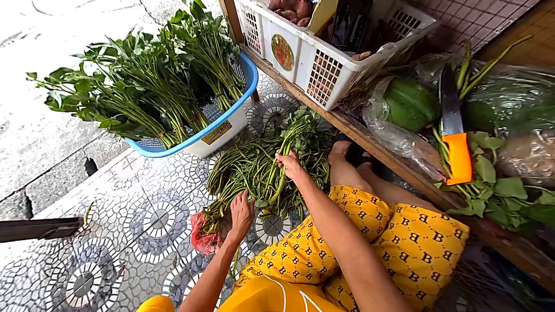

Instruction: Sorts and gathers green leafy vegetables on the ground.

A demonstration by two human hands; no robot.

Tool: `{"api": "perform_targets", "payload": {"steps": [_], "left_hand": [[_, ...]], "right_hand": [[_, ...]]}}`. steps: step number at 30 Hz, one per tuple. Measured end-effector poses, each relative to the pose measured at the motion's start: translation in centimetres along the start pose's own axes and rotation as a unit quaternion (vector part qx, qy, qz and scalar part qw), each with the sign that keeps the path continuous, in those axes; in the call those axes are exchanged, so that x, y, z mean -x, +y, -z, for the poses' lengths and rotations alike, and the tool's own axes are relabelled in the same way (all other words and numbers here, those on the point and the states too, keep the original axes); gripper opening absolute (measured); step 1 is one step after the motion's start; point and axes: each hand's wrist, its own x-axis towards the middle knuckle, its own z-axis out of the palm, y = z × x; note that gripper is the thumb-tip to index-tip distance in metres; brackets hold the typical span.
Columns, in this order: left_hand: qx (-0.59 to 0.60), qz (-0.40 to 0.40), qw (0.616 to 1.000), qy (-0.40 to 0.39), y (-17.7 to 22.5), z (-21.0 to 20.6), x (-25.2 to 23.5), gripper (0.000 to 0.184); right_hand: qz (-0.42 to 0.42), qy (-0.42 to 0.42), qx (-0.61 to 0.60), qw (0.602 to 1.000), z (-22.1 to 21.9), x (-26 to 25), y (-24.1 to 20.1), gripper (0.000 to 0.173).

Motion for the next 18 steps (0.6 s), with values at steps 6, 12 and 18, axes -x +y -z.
{"api": "perform_targets", "payload": {"steps": [6,12,18], "left_hand": [[0.132,0.001,0.986,-0.1,7.8,0.7,-8.4,0.041],[0.064,0.068,0.975,-0.203,8.8,-1.1,-11.6,0.047],[-0.115,0.045,0.985,-0.123,7.2,-6.1,-15.1,0.039]], "right_hand": [[0.005,-0.001,-0.028,1.0,-0.2,0.2,-0.5,0.03],[-0.051,0.153,-0.06,0.985,2.8,-1.0,-2.1,0.047],[-0.015,0.255,0.024,0.967,4.0,-2.0,-1.5,0.05]]}}
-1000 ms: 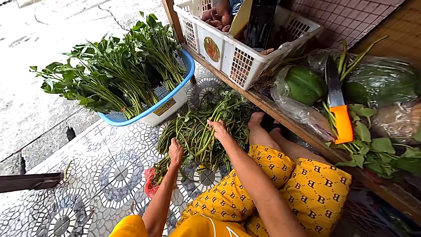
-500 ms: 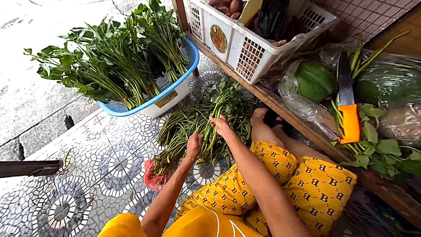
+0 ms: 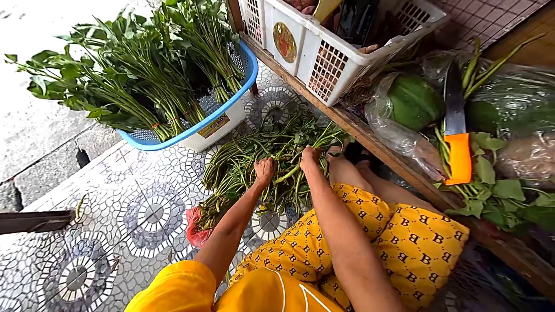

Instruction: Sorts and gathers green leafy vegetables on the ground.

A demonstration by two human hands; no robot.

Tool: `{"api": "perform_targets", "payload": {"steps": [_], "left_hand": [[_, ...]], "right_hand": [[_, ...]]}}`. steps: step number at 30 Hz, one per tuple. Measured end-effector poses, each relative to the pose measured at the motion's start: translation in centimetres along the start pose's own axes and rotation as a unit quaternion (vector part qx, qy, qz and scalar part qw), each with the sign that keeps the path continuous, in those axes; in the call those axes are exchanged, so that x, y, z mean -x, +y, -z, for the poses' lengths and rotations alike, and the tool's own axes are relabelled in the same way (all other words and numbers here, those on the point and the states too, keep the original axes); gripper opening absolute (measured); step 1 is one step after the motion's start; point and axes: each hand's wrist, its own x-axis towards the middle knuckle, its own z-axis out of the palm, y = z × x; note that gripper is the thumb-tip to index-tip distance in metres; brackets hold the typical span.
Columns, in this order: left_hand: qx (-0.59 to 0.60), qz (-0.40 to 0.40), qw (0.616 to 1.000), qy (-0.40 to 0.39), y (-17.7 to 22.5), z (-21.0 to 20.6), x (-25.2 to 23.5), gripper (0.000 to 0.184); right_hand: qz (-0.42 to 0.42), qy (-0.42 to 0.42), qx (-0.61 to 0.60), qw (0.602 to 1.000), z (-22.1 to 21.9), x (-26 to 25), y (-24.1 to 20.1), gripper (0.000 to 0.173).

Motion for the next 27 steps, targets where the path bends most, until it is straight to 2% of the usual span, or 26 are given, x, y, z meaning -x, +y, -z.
{"api": "perform_targets", "payload": {"steps": [4,8,10,14,16,18,20,22,23,24,27], "left_hand": [[0.06,0.069,0.993,-0.068,0.6,-1.3,-1.6,0.06],[0.02,0.038,0.997,-0.065,0.3,0.7,-1.5,0.042],[0.016,0.004,1.0,-0.022,0.1,3.0,-0.5,0.04],[0.046,-0.088,0.983,0.153,-1.3,7.9,2.9,0.039],[0.098,-0.071,0.971,0.205,-2.3,8.8,3.8,0.035],[0.204,-0.002,0.961,0.187,-4.2,8.7,4.5,0.035],[0.278,0.037,0.955,0.094,-6.4,7.8,4.6,0.035],[0.213,0.055,0.972,-0.079,-8.5,6.6,4.9,0.038],[0.173,0.066,0.976,-0.116,-9.0,6.7,5.3,0.039],[0.16,0.084,0.979,-0.097,-9.1,7.7,5.8,0.039],[0.216,0.1,0.97,0.046,-9.1,10.4,6.8,0.036]], "right_hand": [[0.012,-0.016,0.008,1.0,-0.7,0.6,0.1,0.043],[0.001,-0.014,0.001,1.0,-0.3,0.4,0.0,0.043],[0.0,-0.012,-0.001,1.0,-0.2,0.5,0.0,0.042],[-0.002,-0.017,0.007,1.0,-0.7,0.9,0.2,0.041],[-0.018,-0.03,-0.014,0.999,-1.0,1.0,0.0,0.047],[-0.024,-0.042,-0.042,0.998,-1.3,1.2,0.1,0.046],[-0.026,-0.057,-0.077,0.995,-1.4,1.2,0.0,0.042],[-0.044,-0.069,-0.099,0.992,-1.2,1.5,0.1,0.036],[-0.055,-0.078,-0.11,0.989,-1.1,1.6,0.0,0.035],[-0.062,-0.086,-0.121,0.987,-1.0,1.7,-0.3,0.033],[-0.074,-0.09,-0.143,0.983,-0.9,1.8,-0.4,0.03]]}}
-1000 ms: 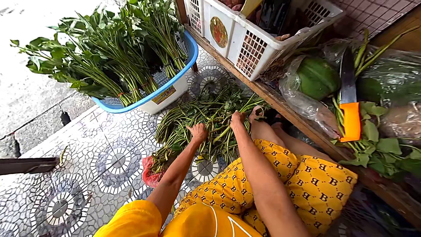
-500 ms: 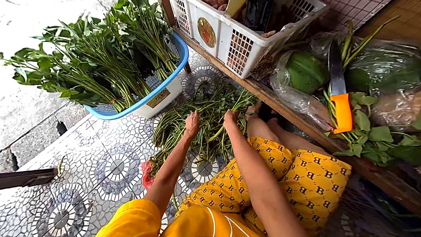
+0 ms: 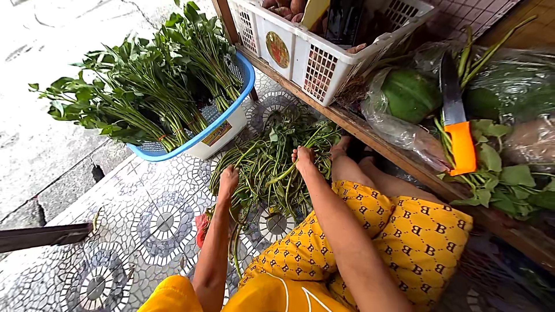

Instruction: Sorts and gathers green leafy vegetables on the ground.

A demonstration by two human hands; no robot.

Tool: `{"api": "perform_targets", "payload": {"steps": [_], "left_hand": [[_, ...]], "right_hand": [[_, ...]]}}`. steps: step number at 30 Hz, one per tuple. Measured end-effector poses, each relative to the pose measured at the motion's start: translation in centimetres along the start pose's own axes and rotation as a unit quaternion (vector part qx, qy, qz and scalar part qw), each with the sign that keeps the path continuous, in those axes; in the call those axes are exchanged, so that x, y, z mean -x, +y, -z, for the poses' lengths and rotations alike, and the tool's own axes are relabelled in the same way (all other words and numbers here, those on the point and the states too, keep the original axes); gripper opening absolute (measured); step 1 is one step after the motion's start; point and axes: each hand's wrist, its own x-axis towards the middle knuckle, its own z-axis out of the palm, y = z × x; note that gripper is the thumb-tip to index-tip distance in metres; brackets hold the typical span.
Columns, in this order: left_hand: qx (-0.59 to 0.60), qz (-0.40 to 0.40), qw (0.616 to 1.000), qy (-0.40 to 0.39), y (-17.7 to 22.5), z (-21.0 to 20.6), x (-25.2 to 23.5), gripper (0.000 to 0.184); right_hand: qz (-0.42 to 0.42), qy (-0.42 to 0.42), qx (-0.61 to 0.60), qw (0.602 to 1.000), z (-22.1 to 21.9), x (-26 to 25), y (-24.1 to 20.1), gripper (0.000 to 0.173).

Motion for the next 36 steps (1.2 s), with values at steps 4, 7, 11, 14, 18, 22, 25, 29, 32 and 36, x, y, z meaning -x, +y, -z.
{"api": "perform_targets", "payload": {"steps": [4,7,11,14,18,22,25,29,32,36], "left_hand": [[-0.091,-0.001,0.984,-0.155,-1.2,-1.5,-0.6,0.039],[-0.158,0.038,0.981,-0.11,-1.4,-1.2,-0.2,0.041],[-0.105,0.0,0.98,0.167,2.2,4.1,3.2,0.039],[-0.165,-0.012,0.985,0.056,-0.7,2.5,2.7,0.041],[-0.049,0.041,0.996,-0.063,-5.1,-0.2,1.3,0.039],[0.067,0.026,0.997,-0.006,-4.3,-1.9,2.0,0.036],[0.092,0.001,0.996,-0.003,-2.7,-2.7,2.4,0.036],[0.1,-0.044,0.994,-0.016,1.4,-4.0,3.0,0.036],[0.081,-0.073,0.993,-0.033,4.5,-5.5,3.1,0.036],[0.042,-0.117,0.991,-0.058,6.8,-7.8,3.8,0.037]], "right_hand": [[0.015,-0.007,0.027,0.999,-0.4,0.1,0.0,0.029],[0.017,-0.014,0.025,0.999,-0.5,0.4,0.1,0.027],[0.016,-0.004,-0.008,1.0,-0.2,-0.4,0.1,0.025],[0.015,-0.001,0.025,1.0,-0.3,-0.7,0.0,0.029],[-0.001,-0.023,0.055,0.998,-1.3,-0.3,0.6,0.027],[-0.011,-0.06,0.063,0.996,-1.1,0.1,1.7,0.025],[-0.006,-0.085,0.073,0.994,-1.7,1.3,2.5,0.02],[0.013,-0.12,0.064,0.991,-2.7,2.8,4.1,0.022],[0.018,-0.139,0.041,0.989,-3.5,3.5,5.2,0.024],[0.036,-0.112,0.067,0.991,-2.8,3.1,5.0,0.037]]}}
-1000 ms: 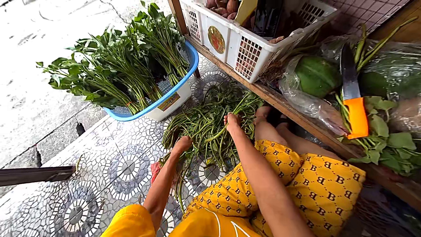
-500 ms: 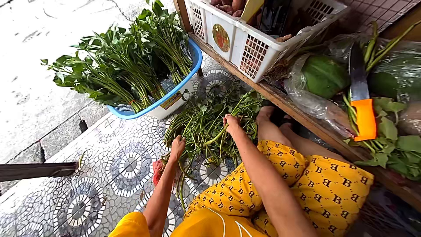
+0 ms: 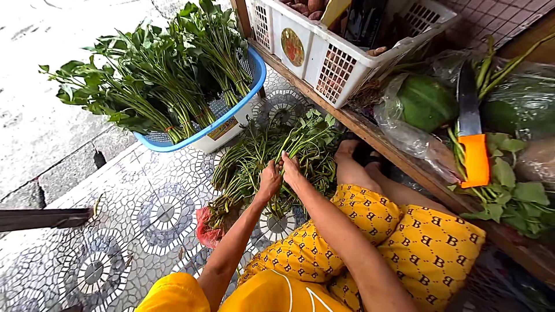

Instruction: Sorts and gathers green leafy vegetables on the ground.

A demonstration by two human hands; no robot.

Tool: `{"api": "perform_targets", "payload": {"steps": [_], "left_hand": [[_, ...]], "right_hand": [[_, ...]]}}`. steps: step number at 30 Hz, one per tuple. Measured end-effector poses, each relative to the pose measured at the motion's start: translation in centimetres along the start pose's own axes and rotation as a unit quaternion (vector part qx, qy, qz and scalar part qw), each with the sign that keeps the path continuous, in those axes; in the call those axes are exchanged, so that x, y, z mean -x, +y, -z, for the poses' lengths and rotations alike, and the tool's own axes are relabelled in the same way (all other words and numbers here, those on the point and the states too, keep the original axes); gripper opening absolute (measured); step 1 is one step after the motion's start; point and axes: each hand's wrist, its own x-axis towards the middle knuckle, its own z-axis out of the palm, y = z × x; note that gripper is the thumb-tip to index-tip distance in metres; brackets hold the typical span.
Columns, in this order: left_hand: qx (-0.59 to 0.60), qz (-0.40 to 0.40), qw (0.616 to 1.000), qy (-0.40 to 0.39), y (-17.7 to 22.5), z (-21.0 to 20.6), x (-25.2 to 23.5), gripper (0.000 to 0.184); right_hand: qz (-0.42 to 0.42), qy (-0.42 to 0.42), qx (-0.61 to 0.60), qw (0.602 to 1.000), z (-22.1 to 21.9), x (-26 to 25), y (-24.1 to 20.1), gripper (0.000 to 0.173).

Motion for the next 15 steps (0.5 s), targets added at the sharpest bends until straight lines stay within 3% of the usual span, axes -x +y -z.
{"api": "perform_targets", "payload": {"steps": [2,5,8,11,13,15], "left_hand": [[0.006,-0.036,0.998,-0.05,-0.5,-0.9,-0.1,0.041],[0.063,-0.01,0.988,-0.138,-3.1,-1.6,-2.0,0.054],[-0.059,0.069,0.996,-0.006,-7.0,-2.2,-4.9,0.043],[-0.127,0.131,0.979,0.096,-8.8,-1.8,-7.0,0.054],[-0.098,0.158,0.978,0.091,-9.4,-1.3,-7.5,0.059],[-0.06,0.18,0.98,0.065,-9.9,-0.3,-7.6,0.053]], "right_hand": [[-0.021,0.007,0.033,0.999,1.1,-0.3,-0.6,0.047],[-0.028,0.087,0.04,0.995,2.3,-2.1,-1.3,0.035],[-0.03,0.131,0.006,0.991,3.1,-2.7,-2.2,0.047],[-0.023,0.14,-0.01,0.99,2.9,-2.9,-2.6,0.042],[-0.036,0.125,0.003,0.991,2.9,-2.6,-2.5,0.04],[-0.046,0.113,0.015,0.992,2.5,-2.4,-2.5,0.042]]}}
